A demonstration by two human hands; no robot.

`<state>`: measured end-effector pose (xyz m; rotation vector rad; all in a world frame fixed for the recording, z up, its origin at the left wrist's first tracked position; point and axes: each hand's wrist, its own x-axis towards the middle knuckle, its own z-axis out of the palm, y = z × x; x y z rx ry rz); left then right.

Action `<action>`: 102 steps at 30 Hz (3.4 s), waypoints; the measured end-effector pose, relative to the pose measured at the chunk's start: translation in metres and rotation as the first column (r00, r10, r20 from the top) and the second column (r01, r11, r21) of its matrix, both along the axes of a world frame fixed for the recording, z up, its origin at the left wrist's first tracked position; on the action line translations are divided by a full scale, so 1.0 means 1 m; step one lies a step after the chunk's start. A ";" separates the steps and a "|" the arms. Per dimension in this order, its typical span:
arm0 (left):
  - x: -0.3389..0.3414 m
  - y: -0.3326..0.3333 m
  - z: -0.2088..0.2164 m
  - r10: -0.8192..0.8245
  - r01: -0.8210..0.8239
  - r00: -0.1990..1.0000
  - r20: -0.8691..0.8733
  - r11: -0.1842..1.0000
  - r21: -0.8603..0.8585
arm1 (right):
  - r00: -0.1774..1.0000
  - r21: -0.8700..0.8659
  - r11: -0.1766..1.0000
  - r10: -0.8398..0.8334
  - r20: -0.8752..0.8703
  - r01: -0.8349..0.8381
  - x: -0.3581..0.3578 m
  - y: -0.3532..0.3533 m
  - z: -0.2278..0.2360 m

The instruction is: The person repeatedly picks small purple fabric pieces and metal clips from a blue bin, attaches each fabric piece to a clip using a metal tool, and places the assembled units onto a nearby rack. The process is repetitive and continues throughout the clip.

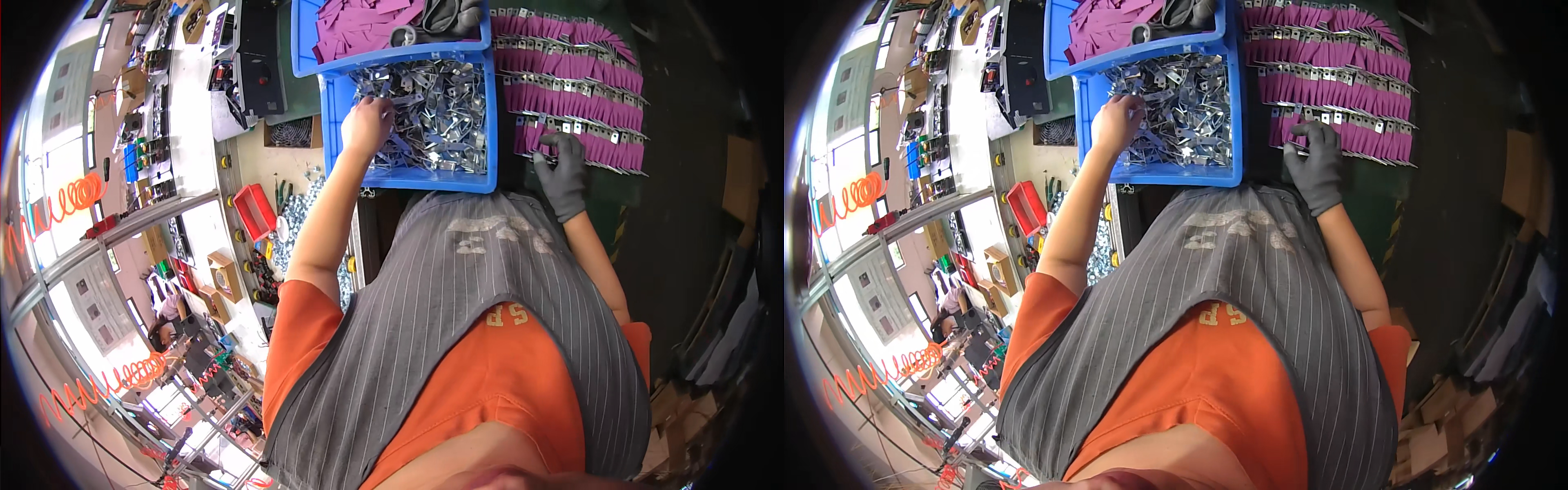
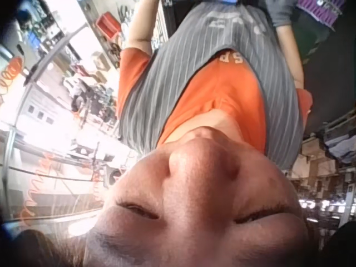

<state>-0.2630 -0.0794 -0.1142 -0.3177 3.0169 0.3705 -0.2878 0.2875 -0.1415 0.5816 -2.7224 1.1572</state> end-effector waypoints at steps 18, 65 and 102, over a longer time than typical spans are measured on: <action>0.007 0.063 0.057 0.164 -0.206 0.978 0.131 0.640 0.740 | 0.877 -0.505 0.836 0.392 0.279 -0.213 -0.002 -0.048 0.062; 0.005 0.097 0.105 -0.283 0.426 0.875 -0.393 0.836 0.345 | 0.708 -0.866 0.477 0.560 0.430 0.149 -0.005 -0.018 0.140; 0.004 0.107 0.107 -0.208 0.311 0.948 -0.243 0.773 0.553 | 0.591 -0.769 0.634 0.591 0.549 0.080 -0.015 -0.016 0.069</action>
